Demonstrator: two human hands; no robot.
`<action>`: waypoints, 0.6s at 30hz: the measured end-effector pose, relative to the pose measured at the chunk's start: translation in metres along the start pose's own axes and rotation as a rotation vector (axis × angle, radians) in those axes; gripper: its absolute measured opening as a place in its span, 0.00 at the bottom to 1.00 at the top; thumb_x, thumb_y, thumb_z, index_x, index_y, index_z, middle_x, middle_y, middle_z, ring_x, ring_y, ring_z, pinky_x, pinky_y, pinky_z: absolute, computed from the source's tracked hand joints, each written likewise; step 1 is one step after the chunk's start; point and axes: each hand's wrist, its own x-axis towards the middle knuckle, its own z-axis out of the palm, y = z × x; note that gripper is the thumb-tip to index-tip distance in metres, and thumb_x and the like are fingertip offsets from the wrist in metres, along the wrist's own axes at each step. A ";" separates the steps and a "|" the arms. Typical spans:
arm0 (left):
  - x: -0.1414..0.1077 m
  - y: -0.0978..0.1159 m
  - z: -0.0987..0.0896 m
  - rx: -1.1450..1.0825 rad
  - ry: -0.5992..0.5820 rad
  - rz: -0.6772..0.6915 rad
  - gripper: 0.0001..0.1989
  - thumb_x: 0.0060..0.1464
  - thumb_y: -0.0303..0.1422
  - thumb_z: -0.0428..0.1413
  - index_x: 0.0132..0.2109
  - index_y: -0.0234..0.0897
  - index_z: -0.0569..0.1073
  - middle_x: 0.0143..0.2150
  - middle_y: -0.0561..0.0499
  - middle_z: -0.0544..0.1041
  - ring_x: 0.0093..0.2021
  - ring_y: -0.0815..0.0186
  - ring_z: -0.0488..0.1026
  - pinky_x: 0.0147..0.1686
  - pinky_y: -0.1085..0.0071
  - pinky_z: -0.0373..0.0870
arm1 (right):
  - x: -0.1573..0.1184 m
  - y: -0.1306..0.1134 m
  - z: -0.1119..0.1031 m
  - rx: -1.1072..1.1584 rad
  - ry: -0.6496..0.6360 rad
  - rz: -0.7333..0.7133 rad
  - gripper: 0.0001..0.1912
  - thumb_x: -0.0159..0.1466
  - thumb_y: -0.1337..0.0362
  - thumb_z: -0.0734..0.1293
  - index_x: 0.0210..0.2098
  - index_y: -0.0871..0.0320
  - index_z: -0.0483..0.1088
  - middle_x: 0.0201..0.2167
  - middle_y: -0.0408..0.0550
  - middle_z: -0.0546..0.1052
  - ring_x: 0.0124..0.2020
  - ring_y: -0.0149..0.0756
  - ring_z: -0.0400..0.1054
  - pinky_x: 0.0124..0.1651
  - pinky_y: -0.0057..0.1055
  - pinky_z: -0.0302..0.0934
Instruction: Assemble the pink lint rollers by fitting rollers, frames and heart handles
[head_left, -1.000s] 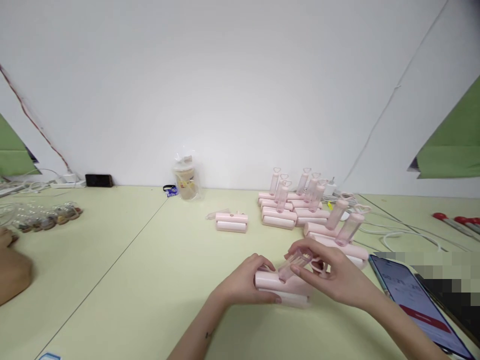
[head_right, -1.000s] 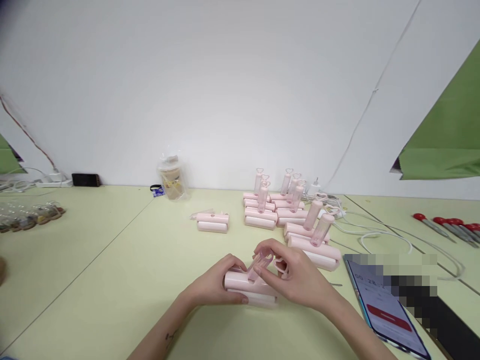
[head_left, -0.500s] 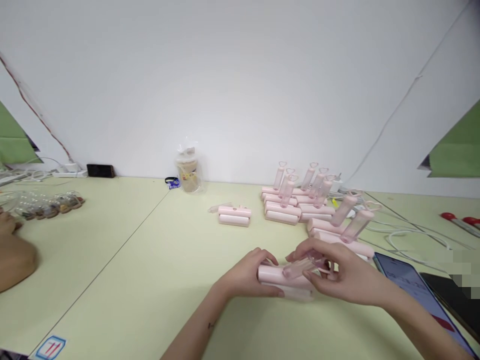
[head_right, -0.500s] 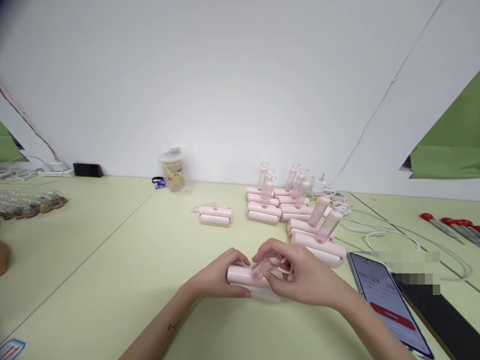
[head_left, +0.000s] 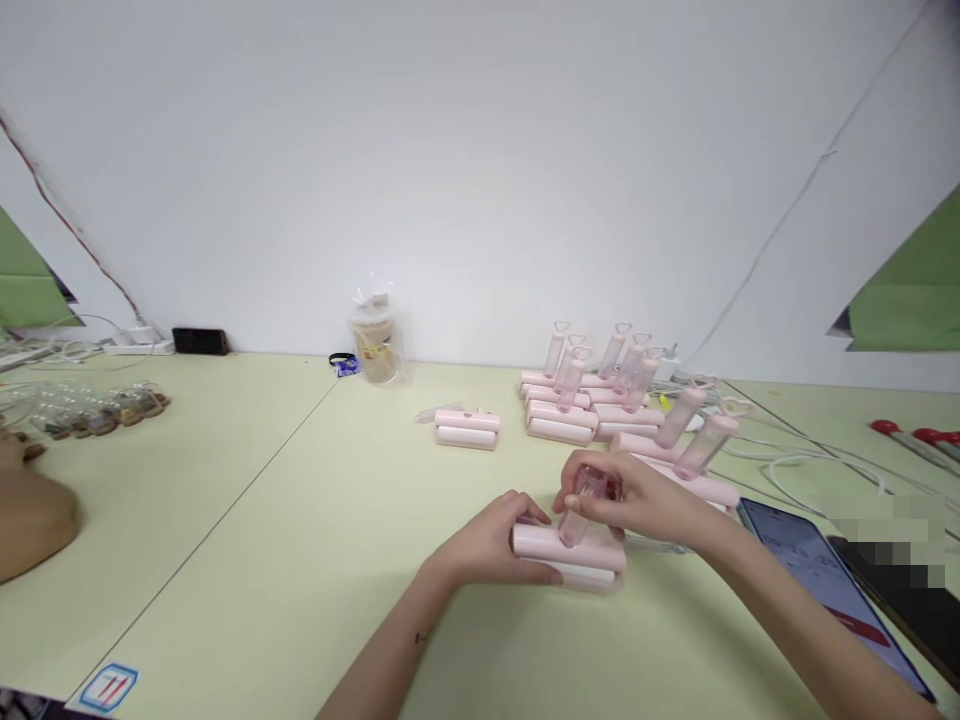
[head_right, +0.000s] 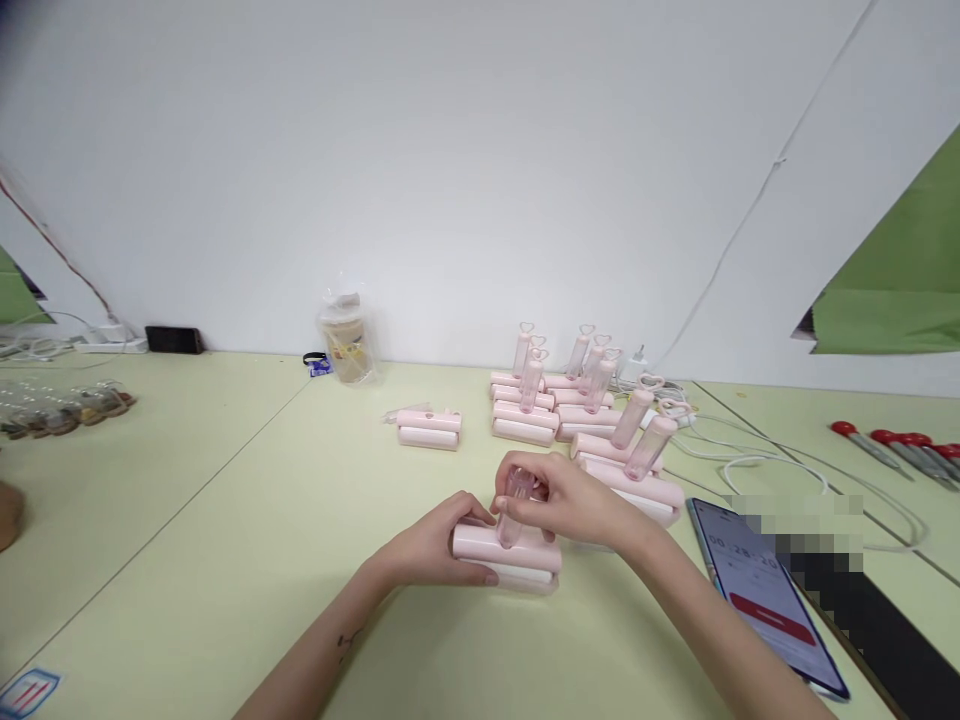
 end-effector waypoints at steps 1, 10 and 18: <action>0.000 0.000 0.000 0.001 0.000 0.000 0.23 0.38 0.38 0.63 0.43 0.42 0.67 0.45 0.51 0.68 0.45 0.58 0.67 0.41 0.67 0.64 | -0.001 0.000 0.002 -0.015 0.020 0.002 0.07 0.60 0.59 0.62 0.30 0.56 0.65 0.24 0.43 0.72 0.21 0.30 0.62 0.18 0.22 0.55; 0.000 0.002 0.004 0.058 0.055 0.015 0.22 0.37 0.40 0.63 0.39 0.40 0.65 0.41 0.51 0.68 0.43 0.58 0.67 0.39 0.67 0.64 | -0.008 0.011 0.038 -0.078 0.490 -0.060 0.11 0.60 0.58 0.61 0.24 0.55 0.60 0.17 0.42 0.71 0.17 0.31 0.63 0.19 0.25 0.56; -0.003 0.007 0.005 0.150 0.070 0.007 0.21 0.37 0.41 0.63 0.38 0.41 0.65 0.40 0.52 0.68 0.41 0.59 0.68 0.38 0.67 0.64 | -0.005 -0.001 0.053 -0.240 0.718 -0.018 0.11 0.57 0.61 0.60 0.21 0.53 0.55 0.13 0.38 0.65 0.14 0.30 0.60 0.19 0.25 0.54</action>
